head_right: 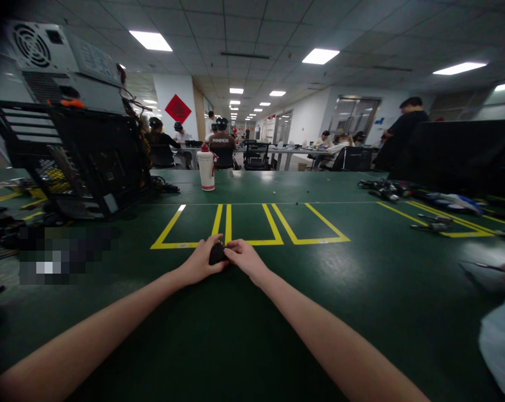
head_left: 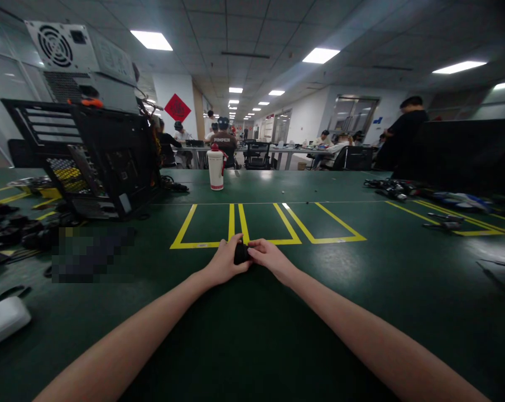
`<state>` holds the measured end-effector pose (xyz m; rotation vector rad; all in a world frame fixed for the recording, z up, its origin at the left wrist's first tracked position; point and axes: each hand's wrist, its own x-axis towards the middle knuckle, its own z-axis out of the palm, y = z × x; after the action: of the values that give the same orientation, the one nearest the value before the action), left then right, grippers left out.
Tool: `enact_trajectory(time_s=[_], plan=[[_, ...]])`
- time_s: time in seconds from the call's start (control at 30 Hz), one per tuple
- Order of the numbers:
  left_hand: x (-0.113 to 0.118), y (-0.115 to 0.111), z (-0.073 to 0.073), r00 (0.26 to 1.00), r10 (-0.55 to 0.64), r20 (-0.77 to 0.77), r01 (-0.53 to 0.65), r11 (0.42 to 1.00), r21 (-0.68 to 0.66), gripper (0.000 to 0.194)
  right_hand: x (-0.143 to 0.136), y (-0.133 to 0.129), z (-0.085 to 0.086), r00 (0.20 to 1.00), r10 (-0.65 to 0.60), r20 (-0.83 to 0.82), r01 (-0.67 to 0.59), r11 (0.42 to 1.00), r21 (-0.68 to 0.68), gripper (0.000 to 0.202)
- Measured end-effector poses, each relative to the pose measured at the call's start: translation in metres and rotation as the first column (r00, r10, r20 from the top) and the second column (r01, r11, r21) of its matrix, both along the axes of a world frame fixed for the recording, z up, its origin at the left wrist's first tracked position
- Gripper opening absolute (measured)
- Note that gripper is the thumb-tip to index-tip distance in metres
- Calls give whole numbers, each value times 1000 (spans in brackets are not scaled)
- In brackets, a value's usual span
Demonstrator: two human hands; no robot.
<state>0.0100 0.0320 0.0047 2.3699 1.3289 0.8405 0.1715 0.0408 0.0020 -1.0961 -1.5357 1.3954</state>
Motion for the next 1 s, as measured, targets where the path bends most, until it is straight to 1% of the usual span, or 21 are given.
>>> enact_trajectory(time_s=[0.07,0.17,0.3,0.4,0.47,0.53,0.63,0.77,0.87,1.0], plan=[[-2,3,-3,999,34,-25,-34,999,5,63,0,2,3,1000,23,-11,-23,999,-27,33],[-3,-3,-2,997,42,-61,-41,999,28,64,1,-7,8,998,53,-15,-53,998,20,29],[-8,-27,8,991,-87,-100,97,991,97,65,0,-36,12,996,70,-58,-60,985,160,24],[-12,-46,15,980,-150,-133,165,980,112,69,-1,-57,14,993,81,-87,-64,981,182,24],[-15,-54,17,972,-179,-151,196,975,102,68,-2,-65,14,993,80,-85,-63,982,180,21],[-16,-57,19,968,-189,-164,209,972,112,66,-4,-67,13,994,73,-79,-58,981,185,19],[-17,-55,19,970,-184,-159,204,971,123,63,-6,-63,11,996,45,-73,-31,981,191,18],[-18,-50,19,970,-201,-137,216,972,97,63,-5,-58,9,999,8,-41,-2,989,150,26],[-18,-49,18,970,-207,-130,220,972,88,65,-4,-59,11,998,51,-41,-45,991,129,28],[-18,-50,16,971,-199,-133,212,973,95,69,-3,-60,15,989,111,-98,-96,985,144,26]])
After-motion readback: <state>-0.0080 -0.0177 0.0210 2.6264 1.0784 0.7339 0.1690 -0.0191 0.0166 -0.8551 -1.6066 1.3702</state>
